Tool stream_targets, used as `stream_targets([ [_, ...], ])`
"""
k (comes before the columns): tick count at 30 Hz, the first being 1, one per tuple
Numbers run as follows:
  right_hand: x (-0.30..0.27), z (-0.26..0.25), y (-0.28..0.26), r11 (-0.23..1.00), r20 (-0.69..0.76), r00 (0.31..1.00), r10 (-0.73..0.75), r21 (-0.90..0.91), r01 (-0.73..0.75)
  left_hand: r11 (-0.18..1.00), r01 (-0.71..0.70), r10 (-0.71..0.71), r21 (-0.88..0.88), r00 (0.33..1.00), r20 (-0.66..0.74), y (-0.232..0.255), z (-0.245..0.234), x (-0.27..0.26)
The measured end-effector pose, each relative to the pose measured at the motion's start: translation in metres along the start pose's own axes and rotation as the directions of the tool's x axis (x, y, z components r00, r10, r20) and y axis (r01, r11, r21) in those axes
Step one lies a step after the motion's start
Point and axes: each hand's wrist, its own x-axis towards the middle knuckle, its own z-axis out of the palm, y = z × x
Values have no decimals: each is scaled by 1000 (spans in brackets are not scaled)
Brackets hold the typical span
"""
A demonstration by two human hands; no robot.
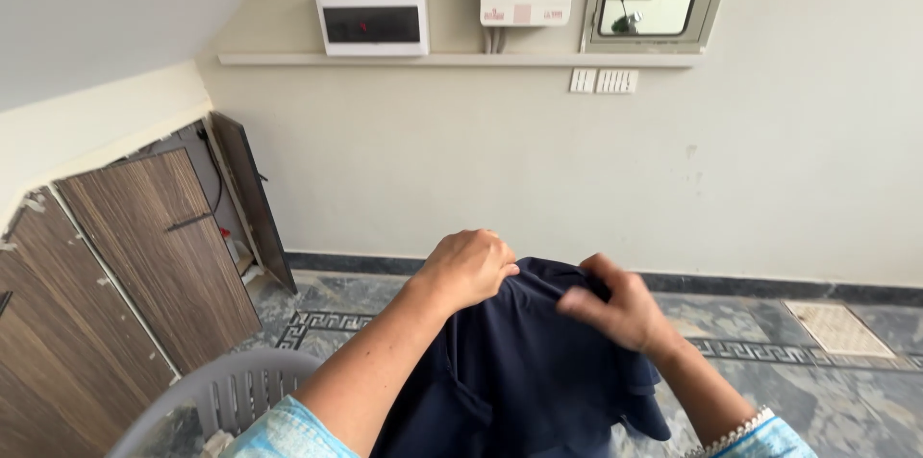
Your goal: The recorder hangs various items of clothing from a chair onto a stair railing and a clothesline.
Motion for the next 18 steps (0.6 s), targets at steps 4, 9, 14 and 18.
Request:
stream_targets([
  [4,0,1,-11,820,142,989,-50,-559,122,999,-37,41,28,984,-174,-6,1,4],
  [9,25,-4,55,879,-12,998,58,-473,-57,959,116,-214,-257,895,-393,-15,16,14],
  [14,19,-28,31,914,18,937,349,212,-345,763,195,-417,-617,877,-238,-22,1,2],
  [18,17,-42,7,818,17,904,428,418,-396,743,-54,-137,-667,963,-231,-28,1,-5],
])
